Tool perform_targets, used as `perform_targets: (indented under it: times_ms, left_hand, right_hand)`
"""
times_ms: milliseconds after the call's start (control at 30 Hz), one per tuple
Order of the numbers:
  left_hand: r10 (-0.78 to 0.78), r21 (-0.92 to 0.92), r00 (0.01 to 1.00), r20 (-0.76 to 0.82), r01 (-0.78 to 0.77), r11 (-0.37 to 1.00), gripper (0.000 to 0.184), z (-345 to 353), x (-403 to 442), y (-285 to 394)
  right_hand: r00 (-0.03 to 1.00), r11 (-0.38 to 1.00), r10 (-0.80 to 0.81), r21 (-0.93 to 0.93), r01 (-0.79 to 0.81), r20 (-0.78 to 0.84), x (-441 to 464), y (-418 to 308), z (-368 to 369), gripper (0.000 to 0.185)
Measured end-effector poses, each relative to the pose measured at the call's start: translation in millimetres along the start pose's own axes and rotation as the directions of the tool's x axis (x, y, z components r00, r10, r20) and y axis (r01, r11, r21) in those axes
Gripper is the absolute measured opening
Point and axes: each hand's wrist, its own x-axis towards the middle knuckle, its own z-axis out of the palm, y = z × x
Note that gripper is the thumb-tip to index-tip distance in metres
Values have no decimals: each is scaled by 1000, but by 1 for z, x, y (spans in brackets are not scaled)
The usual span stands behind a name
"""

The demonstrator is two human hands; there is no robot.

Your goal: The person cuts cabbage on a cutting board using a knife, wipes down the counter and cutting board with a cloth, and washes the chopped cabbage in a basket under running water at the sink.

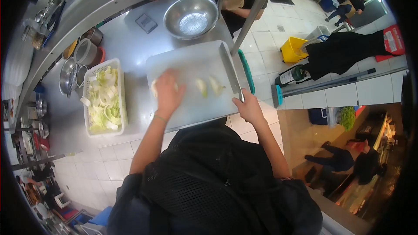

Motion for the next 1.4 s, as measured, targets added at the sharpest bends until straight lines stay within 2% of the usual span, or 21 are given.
perform_targets:
  times_ms: [33,67,133,200,267,433,567,633,667,733,767,833,967,1167,1200,1233,1267,1300,1333,1367,1400]
  left_hand:
    - [104,-156,995,-10,-104,982,56,7,3,11]
    - [103,-160,995,-9,-104,982,56,11,5,20]
    - [223,-170,965,137,-199,965,40,16,10,37]
    - [172,-255,972,162,-127,959,36,29,-2,21]
    - [135,-322,969,207,-62,945,32,35,-17,12]
    - [-47,-483,991,122,101,870,26,39,-45,-2]
    - [-95,-470,992,78,121,874,30,47,-40,5]
    - [-251,-253,961,112,272,928,39,36,-32,33]
    - [-260,-250,960,108,279,927,39,38,-30,41]
    - [-182,0,980,75,183,983,48,44,-25,53]
    - [-189,-1,979,74,189,982,48,46,-24,52]
    - [-205,-15,946,251,216,976,45,52,-19,49]
    - [-182,-56,935,305,209,976,45,60,-21,44]
    - [-214,-215,934,287,280,936,39,62,-15,35]
    - [-200,-309,947,253,275,910,36,73,-16,27]
    - [-197,-388,959,205,264,883,33,72,-15,14]
    - [-230,-350,957,177,280,894,33,58,-15,11]
    - [-307,-513,931,196,365,777,33,41,-16,18]
    - [-366,-664,902,228,419,620,33,25,-16,20]
    - [-383,-654,899,213,422,628,33,9,-18,8]
    - [-406,-645,914,15,319,695,37,-9,-23,-8]
  right_hand:
    - [990,992,129,-9,-128,66,1,3,0,37]
    - [957,967,256,-30,-255,132,1,7,0,38]
    - [984,984,163,-84,-157,72,-4,29,16,39]
    - [998,989,50,-140,-45,31,-3,33,20,40]
    - [990,973,123,-203,-108,67,-4,16,17,43]
    - [986,973,156,-183,-141,66,-3,22,24,49]
    - [988,978,129,-176,-112,90,0,26,20,46]
    - [989,982,107,-168,-89,98,1,25,21,43]
    - [987,982,133,-149,-118,90,0,22,21,43]
    - [983,980,161,-132,-149,88,-1,18,21,44]
    - [982,978,165,-148,-149,97,-1,16,21,44]
    - [982,976,157,-170,-137,107,1,19,20,45]
    - [982,976,173,-149,-160,80,-1,15,22,46]
    - [985,971,168,-180,-158,41,-6,37,29,50]
    - [995,975,96,-201,-92,10,-4,41,33,52]
    - [980,973,194,-133,-187,39,-2,36,31,53]
    - [988,982,150,-119,-145,32,-2,29,29,53]
    - [998,990,66,-122,-66,-3,-2,40,35,53]
    - [988,986,148,-87,-144,50,-1,27,31,52]
    - [967,970,238,-66,-232,95,-1,14,24,52]
    - [967,972,232,-63,-227,105,0,17,27,52]
